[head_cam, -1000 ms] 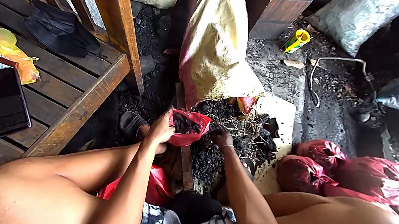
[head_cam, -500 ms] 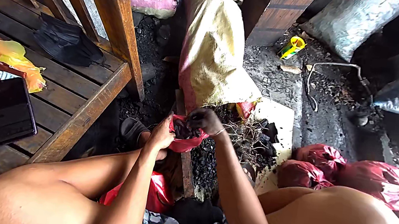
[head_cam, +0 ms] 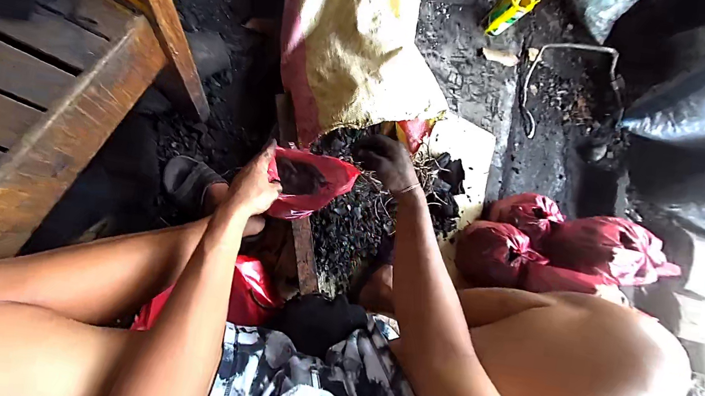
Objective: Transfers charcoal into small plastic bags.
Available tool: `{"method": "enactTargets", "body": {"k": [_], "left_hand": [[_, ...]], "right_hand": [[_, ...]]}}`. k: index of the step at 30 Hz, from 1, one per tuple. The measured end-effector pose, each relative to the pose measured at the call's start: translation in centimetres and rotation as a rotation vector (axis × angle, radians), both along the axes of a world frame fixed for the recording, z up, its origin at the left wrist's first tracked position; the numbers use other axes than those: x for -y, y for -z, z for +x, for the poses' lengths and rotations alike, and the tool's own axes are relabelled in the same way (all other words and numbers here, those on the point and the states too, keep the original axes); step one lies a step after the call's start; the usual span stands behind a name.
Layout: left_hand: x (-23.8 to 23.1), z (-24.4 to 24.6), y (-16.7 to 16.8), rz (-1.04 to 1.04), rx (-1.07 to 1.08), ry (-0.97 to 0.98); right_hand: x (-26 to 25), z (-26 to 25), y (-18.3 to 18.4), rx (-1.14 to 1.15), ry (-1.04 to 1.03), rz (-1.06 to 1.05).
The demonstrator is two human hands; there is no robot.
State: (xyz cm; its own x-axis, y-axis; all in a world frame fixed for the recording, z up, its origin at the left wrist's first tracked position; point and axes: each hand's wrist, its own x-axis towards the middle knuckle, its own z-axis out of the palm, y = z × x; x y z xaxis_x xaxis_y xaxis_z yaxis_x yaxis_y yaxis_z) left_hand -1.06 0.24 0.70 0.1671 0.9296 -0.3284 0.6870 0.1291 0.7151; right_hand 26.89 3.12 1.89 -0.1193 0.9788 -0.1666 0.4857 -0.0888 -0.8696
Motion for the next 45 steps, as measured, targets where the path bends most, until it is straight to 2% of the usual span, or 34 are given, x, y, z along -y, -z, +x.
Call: {"method": "enactTargets", "body": {"k": [2,5,7,10,14,17,24,27,30,33,39,42,45], "left_hand": [[-0.3,0.1,-0.2,0.016,-0.003,-0.003],[0.0,0.2,-0.1,0.039,-0.009,0.002],[0.2,0.0,-0.4,0.025,-0.007,0.007],[0.4,-0.5,-0.7,0.004,-0.02,-0.005],[0.3,-0.7,-1.0,-0.027,-0.034,-0.021],[0.6,-0.6,-1.9,-0.056,-0.045,-0.001],[0.7,-0.9,-1.5,-0.039,-0.037,-0.007],[0.6,-0.6,-1.3,-0.044,-0.047,-0.001],[0.6,-0.6,-1.3,-0.043,-0.046,-0.002],[0.3,-0.7,-0.8,-0.03,-0.024,-0.001],[0.1,-0.7,-1.3,-0.04,-0.05,-0.005],[0.2,-0.7,-1.8,-0.027,-0.038,-0.011],[0.0,-0.5,-1.5,-0.028,-0.024,0.002]], "right_hand": [[0.2,2.4,1.6,-0.046,0.13,-0.062],[2.9,2.8,6.9,-0.031,0.18,-0.332],[4.3,1.9,9.9,0.126,0.193,-0.408],[5.6,1.7,12.4,0.484,0.329,-0.422],[6.6,3.7,12.6,0.592,0.447,-0.561],[6.7,5.4,12.4,0.59,0.418,-0.644],[7.3,4.9,12.7,0.628,0.32,-0.667],[7.0,4.1,13.8,0.636,0.28,-0.577],[6.0,3.5,12.5,0.649,0.259,-0.535],[4.1,3.8,9.7,0.612,0.2,-0.501],[1.2,5.2,4.1,0.304,-0.008,-0.409],[0.2,3.8,-0.2,0.174,-0.022,-0.278],[-0.1,0.3,-3.5,-0.039,-0.078,-0.084]]}}
